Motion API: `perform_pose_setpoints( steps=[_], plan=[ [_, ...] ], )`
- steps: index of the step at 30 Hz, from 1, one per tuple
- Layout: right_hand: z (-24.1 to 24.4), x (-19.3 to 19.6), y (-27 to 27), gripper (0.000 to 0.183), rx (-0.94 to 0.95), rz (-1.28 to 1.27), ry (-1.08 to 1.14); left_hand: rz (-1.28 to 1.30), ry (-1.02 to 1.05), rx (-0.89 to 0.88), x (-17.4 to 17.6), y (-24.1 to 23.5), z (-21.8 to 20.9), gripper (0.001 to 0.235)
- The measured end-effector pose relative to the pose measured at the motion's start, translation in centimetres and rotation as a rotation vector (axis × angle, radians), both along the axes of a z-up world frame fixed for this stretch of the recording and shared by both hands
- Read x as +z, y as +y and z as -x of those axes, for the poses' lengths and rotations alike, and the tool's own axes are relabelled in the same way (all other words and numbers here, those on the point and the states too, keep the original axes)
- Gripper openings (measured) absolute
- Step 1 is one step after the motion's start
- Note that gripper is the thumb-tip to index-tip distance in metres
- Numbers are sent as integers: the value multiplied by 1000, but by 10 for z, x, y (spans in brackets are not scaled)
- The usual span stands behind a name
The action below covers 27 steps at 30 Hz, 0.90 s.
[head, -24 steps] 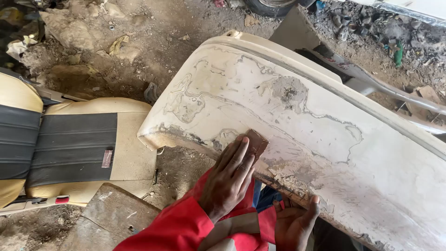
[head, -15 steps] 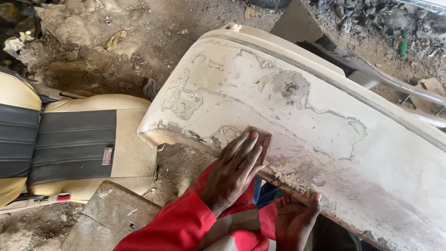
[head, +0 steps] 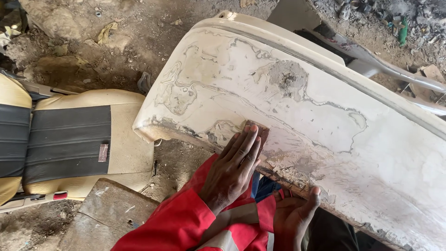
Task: Sand the surface of a car bumper using sandpaper to prepare it for repair or painting.
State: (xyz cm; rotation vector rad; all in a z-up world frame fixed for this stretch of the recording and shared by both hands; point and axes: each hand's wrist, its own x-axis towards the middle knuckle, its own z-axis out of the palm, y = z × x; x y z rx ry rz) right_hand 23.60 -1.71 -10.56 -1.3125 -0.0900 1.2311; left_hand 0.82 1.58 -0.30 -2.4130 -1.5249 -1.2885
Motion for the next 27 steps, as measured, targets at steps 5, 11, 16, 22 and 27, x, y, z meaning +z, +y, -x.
perform_pose_setpoints(
  steps=[5, 11, 16, 22, 27],
  plan=[
    [1, 2, 1, 62, -2, 1, 13, 86, -18, -12, -13, -1, -3, 52],
    [6, 8, 2, 59, -32, -11, 13, 155, 50, 52, -18, -7, -12, 71],
    [5, 7, 2, 59, -19, -84, 45, 244, 65, 82, -22, -23, -16, 81],
    [4, 6, -1, 62, -33, -8, 15, 206, 102, 123, 7, -2, -9, 82],
    [6, 11, -7, 67, 10, -81, -8, 291, -31, 132, -7, -40, -29, 73]
  ],
)
